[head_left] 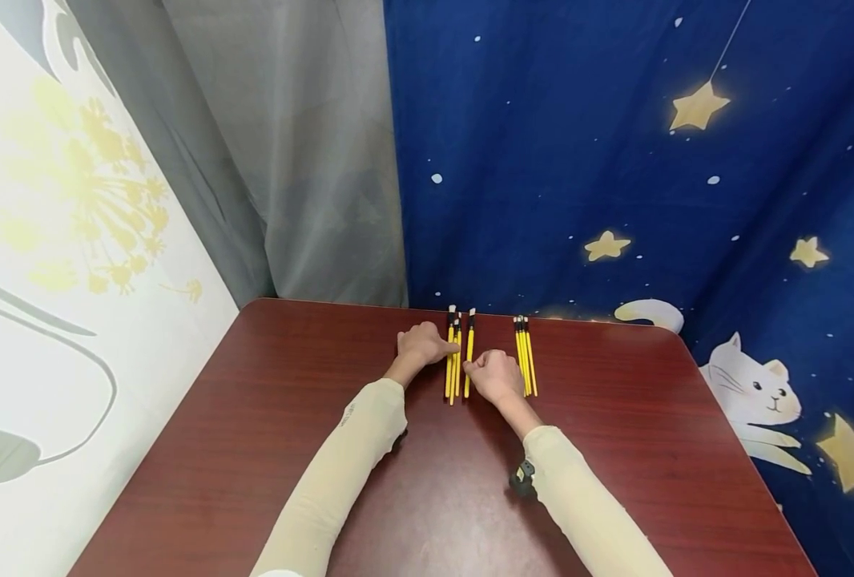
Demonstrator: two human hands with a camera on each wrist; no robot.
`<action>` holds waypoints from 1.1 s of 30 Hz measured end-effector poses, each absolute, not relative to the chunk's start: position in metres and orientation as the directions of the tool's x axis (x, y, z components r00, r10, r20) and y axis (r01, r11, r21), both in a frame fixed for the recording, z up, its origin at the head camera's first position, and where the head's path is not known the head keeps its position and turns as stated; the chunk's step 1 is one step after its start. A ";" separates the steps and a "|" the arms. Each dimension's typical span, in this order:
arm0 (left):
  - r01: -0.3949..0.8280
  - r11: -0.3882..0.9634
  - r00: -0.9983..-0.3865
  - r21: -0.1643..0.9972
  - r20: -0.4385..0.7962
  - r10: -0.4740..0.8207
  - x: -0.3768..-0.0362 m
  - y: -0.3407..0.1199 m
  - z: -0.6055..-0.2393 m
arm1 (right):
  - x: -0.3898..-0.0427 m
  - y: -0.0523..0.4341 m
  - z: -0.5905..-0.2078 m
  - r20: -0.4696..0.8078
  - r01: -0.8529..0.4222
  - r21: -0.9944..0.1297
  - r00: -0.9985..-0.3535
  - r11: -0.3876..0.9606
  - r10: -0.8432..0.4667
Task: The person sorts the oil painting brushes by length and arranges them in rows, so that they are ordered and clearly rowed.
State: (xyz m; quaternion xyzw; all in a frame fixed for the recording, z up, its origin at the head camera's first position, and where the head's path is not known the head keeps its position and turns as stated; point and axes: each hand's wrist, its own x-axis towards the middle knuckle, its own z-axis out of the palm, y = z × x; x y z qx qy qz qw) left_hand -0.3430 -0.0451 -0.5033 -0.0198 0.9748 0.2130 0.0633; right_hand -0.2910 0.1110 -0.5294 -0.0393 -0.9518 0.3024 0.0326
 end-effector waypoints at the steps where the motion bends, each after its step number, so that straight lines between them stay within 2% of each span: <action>1: -0.057 0.903 -0.991 0.425 -0.131 -0.001 -0.342 -0.045 -0.503 | -0.290 0.111 -0.528 0.046 0.049 -0.575 -0.995 0.817 0.092; 7: -0.003 0.867 -0.990 0.499 -0.123 0.067 -0.333 -0.048 -0.506 | -0.280 0.116 -0.525 0.049 0.023 -0.581 -0.997 0.813 0.063; 17: 0.060 0.814 -0.980 0.577 -0.121 0.158 -0.310 -0.054 -0.507 | -0.258 0.133 -0.527 0.125 -0.068 -0.605 -0.992 0.794 0.009; 25: 0.101 0.822 -0.966 0.560 -0.144 0.217 -0.287 -0.050 -0.508 | -0.232 0.134 -0.531 0.093 -0.105 -0.594 -0.994 0.797 -0.062; 33: 0.104 0.858 -0.951 0.503 -0.203 0.234 -0.266 -0.044 -0.508 | -0.206 0.137 -0.532 0.067 -0.101 -0.584 -0.995 0.805 -0.076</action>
